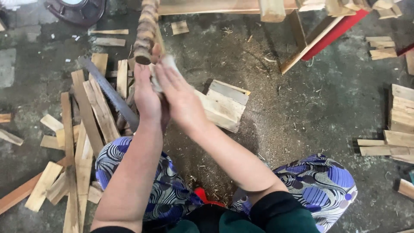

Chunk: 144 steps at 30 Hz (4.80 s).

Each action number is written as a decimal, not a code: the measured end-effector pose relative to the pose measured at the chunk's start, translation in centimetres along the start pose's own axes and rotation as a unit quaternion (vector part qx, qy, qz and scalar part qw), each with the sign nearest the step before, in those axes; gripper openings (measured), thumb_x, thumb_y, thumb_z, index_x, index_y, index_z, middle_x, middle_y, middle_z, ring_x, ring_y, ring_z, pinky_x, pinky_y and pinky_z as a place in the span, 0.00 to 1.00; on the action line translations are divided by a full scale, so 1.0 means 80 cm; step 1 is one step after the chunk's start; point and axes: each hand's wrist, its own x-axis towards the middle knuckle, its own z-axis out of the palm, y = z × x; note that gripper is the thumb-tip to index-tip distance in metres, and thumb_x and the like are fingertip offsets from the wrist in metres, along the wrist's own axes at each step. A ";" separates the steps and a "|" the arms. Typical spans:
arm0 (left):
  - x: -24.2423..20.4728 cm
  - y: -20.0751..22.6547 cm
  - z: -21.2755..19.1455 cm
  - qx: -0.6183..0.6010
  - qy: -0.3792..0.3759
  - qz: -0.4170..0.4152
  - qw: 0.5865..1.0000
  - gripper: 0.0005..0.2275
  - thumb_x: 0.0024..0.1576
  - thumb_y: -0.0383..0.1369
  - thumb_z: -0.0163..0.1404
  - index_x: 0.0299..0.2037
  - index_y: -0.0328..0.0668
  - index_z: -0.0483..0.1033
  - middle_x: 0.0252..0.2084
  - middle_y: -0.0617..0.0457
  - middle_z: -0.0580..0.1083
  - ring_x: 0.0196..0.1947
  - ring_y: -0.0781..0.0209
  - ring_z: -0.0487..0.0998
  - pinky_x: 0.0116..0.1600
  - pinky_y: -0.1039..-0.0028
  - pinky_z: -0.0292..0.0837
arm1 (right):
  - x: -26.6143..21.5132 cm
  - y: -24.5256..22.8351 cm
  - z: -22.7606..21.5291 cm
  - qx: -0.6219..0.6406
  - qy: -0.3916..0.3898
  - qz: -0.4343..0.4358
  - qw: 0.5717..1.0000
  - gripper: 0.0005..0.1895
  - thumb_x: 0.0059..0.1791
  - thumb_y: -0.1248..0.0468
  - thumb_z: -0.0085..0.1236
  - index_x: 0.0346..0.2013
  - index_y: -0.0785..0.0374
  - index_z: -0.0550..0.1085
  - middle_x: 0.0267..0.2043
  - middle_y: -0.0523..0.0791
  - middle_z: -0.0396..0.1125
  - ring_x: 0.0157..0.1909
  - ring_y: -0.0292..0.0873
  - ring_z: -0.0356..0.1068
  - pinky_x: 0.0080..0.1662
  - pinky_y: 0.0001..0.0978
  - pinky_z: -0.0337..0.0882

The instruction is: The person is sanding various wooden slats and pieces by hand using sandpaper to smooth the surfaces.

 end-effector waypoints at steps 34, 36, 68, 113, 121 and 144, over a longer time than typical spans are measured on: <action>0.033 0.040 -0.019 0.020 0.149 0.008 0.989 0.11 0.61 0.37 0.50 0.50 0.45 0.75 0.38 0.45 0.78 0.44 0.55 0.82 0.57 0.64 0.79 | -0.258 0.287 0.109 0.071 -0.137 0.505 0.849 0.24 0.55 0.55 0.38 0.66 0.44 0.69 0.56 0.48 0.73 0.34 0.44 0.65 0.35 0.39 0.67; 0.031 0.043 -0.016 0.032 0.151 0.000 0.988 0.11 0.61 0.38 0.49 0.50 0.46 0.75 0.37 0.46 0.79 0.43 0.56 0.83 0.56 0.65 0.79 | -0.337 0.365 0.131 -0.174 -0.218 0.416 0.866 0.24 0.56 0.66 0.41 0.66 0.47 0.70 0.53 0.52 0.74 0.54 0.57 0.76 0.55 0.52 0.77; 0.045 0.072 -0.021 0.013 0.216 -0.092 0.972 0.17 0.50 0.36 0.46 0.48 0.37 0.71 0.45 0.40 0.78 0.41 0.52 0.81 0.45 0.69 0.71 | -0.166 0.191 0.056 0.402 0.047 0.489 0.773 0.27 0.55 0.50 0.34 0.59 0.61 0.71 0.64 0.51 0.65 0.69 0.51 0.60 0.72 0.48 0.50; 0.014 0.063 0.005 -0.018 0.083 -0.032 0.996 0.08 0.56 0.27 0.47 0.42 0.34 0.76 0.37 0.46 0.75 0.41 0.51 0.78 0.53 0.62 0.72 | -0.169 0.234 0.025 0.625 0.131 0.453 0.623 0.22 0.44 0.73 0.60 0.54 0.71 0.75 0.49 0.54 0.74 0.48 0.49 0.74 0.53 0.39 0.75; 0.008 0.063 0.011 0.000 0.073 -0.040 0.996 0.10 0.58 0.29 0.46 0.45 0.35 0.75 0.37 0.45 0.77 0.43 0.52 0.78 0.53 0.64 0.69 | -0.176 0.244 0.022 0.712 0.077 0.464 0.522 0.41 0.36 0.67 0.59 0.65 0.72 0.62 0.58 0.61 0.63 0.58 0.61 0.66 0.53 0.54 0.73; 0.004 0.069 0.018 0.005 0.070 -0.027 0.997 0.08 0.57 0.29 0.46 0.42 0.35 0.76 0.35 0.45 0.77 0.41 0.53 0.78 0.54 0.64 0.69 | -0.178 0.227 0.014 0.740 -0.055 0.384 0.550 0.20 0.48 0.77 0.57 0.55 0.80 0.69 0.46 0.64 0.72 0.40 0.54 0.78 0.42 0.39 0.84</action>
